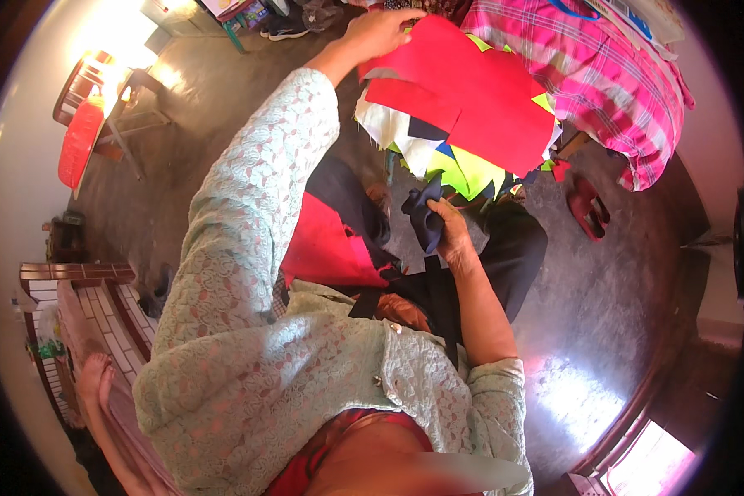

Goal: The person sits on the floor and sorts through a pile of colorful fabric pieces. They pick up individual pieces, fold or unfold them, and place them into a checkered bag or onto a growing stack on their lap.

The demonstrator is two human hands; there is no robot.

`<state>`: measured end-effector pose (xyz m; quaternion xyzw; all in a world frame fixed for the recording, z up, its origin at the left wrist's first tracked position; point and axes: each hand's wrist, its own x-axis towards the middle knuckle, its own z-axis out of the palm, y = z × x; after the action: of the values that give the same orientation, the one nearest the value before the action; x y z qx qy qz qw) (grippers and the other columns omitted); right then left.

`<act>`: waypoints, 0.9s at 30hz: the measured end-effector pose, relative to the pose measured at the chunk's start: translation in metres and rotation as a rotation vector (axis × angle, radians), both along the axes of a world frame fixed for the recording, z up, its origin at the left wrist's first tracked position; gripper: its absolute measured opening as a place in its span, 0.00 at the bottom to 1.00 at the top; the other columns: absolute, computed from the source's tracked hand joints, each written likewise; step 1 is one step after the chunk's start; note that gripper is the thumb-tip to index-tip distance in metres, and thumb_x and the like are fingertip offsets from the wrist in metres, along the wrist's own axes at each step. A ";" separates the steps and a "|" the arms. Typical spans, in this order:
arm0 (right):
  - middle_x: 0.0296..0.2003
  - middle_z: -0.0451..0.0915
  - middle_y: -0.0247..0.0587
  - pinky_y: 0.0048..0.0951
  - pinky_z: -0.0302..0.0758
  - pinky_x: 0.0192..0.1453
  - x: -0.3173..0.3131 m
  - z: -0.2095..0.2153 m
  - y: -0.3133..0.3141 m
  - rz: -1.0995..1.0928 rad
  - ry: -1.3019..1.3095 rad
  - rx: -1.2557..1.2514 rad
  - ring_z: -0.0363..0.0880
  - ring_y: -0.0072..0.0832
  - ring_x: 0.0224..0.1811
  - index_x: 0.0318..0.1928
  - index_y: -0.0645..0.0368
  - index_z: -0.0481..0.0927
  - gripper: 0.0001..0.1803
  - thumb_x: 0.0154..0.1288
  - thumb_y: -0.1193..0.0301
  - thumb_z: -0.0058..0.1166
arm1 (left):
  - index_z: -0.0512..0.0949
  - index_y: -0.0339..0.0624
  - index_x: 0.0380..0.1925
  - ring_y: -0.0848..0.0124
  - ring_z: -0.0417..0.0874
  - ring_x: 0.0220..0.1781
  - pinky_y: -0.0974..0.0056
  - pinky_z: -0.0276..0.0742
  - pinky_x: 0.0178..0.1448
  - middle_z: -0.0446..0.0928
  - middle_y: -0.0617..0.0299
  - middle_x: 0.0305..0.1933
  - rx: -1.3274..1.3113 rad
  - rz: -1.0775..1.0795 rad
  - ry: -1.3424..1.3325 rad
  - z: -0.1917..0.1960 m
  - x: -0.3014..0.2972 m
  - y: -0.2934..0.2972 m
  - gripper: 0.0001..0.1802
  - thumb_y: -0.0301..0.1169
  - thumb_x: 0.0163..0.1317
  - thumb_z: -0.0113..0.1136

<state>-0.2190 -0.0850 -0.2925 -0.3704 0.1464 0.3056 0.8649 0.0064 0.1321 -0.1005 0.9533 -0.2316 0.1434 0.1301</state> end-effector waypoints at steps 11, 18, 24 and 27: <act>0.37 0.80 0.39 0.25 0.76 0.39 0.002 0.003 0.006 -0.003 0.009 -0.020 0.80 0.25 0.35 0.45 0.60 0.75 0.13 0.63 0.68 0.52 | 0.71 0.47 0.54 0.57 0.70 0.59 0.55 0.65 0.63 0.72 0.55 0.55 -0.093 -0.016 -0.279 -0.054 -0.033 -0.035 0.24 0.37 0.58 0.61; 0.36 0.80 0.38 0.25 0.77 0.39 0.000 0.010 0.002 0.014 0.008 -0.020 0.80 0.25 0.35 0.45 0.59 0.75 0.11 0.63 0.69 0.51 | 0.73 0.43 0.51 0.58 0.70 0.58 0.54 0.64 0.62 0.71 0.57 0.55 -0.216 -0.083 -0.289 -0.070 -0.036 -0.091 0.22 0.38 0.58 0.60; 0.35 0.79 0.37 0.25 0.77 0.39 0.000 0.014 0.001 -0.004 0.000 -0.002 0.80 0.25 0.35 0.44 0.60 0.75 0.10 0.64 0.70 0.50 | 0.70 0.44 0.56 0.58 0.66 0.63 0.54 0.62 0.65 0.68 0.56 0.60 -0.212 0.152 0.020 -0.075 0.000 -0.077 0.34 0.45 0.51 0.67; 0.35 0.79 0.36 0.24 0.76 0.38 0.001 0.018 0.000 0.016 0.000 0.013 0.79 0.24 0.34 0.46 0.61 0.74 0.12 0.64 0.70 0.50 | 0.67 0.46 0.60 0.58 0.64 0.66 0.53 0.59 0.68 0.66 0.56 0.63 -0.211 0.134 0.148 -0.078 0.011 -0.066 0.39 0.51 0.50 0.66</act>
<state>-0.2180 -0.0851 -0.2744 -0.3660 0.1415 0.3134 0.8648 0.0175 0.0662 -0.1780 0.9556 -0.1408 0.1045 0.2368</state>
